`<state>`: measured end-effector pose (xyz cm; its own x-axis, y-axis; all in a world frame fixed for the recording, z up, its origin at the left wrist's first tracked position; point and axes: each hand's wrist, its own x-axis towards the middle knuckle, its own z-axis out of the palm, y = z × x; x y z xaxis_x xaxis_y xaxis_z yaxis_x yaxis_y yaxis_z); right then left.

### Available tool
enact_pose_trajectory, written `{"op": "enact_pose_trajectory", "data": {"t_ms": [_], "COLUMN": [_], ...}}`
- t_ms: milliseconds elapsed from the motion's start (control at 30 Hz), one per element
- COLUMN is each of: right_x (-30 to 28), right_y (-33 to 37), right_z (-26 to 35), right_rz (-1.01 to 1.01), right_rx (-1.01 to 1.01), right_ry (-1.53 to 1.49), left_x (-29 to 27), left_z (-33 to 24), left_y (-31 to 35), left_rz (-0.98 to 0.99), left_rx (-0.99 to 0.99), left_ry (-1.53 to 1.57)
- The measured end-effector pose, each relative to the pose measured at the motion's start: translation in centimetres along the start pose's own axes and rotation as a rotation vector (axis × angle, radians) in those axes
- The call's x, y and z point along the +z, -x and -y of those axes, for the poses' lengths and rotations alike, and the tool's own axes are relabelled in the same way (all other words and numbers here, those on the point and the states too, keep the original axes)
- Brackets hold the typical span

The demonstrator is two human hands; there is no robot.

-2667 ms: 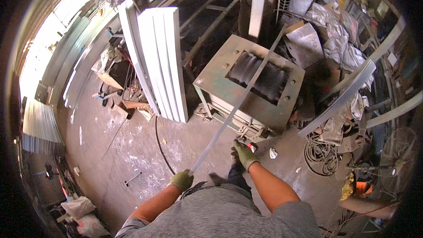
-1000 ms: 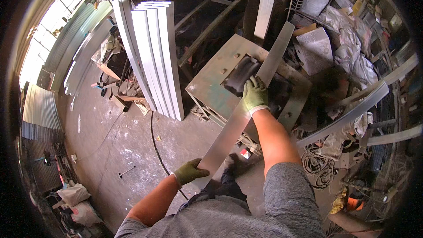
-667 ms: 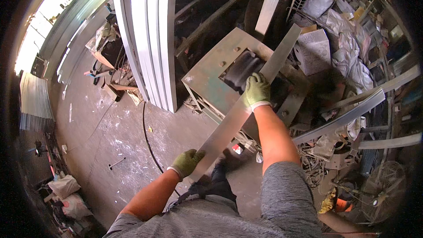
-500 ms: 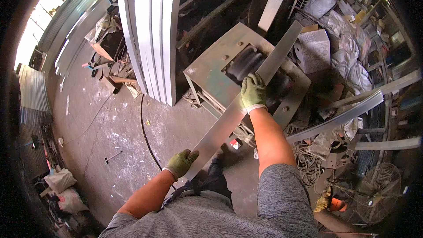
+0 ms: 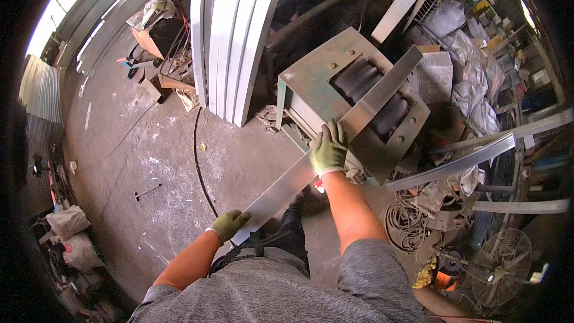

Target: The person repeatedly feeds long white metal sheets into a roller machine, one at a time, and stacks the processed sheets against a nearby rack. The person handles each sheet with gloved hands and maintains a steady rhythm throughout the clip.

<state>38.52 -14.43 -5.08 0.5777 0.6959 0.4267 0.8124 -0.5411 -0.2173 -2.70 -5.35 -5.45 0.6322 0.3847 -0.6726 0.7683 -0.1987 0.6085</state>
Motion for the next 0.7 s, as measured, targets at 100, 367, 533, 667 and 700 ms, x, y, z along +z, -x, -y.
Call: {"op": "enact_pose_trajectory", "data": {"t_ms": [100,367,533,667,700], "right_x": [0.4,0.9,0.2,-1.3,-1.7], "right_y": [2.7,10.4,15.4,18.1,18.4], "right_z": [3.1,11.5,17.1,21.4,22.3], "right_rz": [0.029,0.055,0.114,0.253,0.250], "right_rx": [0.017,0.035,0.027,0.045,0.022], "right_ry": [0.005,-0.058,-0.091,-0.120,-0.162], "left_x": [-0.2,0.2,0.8,0.3,0.0], "left_z": [3.8,13.1,19.5,24.6,25.8], "left_y": [1.6,8.1,12.4,15.6,16.3], "left_rz": [0.021,-0.090,-0.128,-0.134,-0.145], "left_rx": [-0.036,-0.085,-0.172,-0.199,-0.203], "left_ry": [-0.002,-0.033,-0.083,-0.070,-0.056]}}
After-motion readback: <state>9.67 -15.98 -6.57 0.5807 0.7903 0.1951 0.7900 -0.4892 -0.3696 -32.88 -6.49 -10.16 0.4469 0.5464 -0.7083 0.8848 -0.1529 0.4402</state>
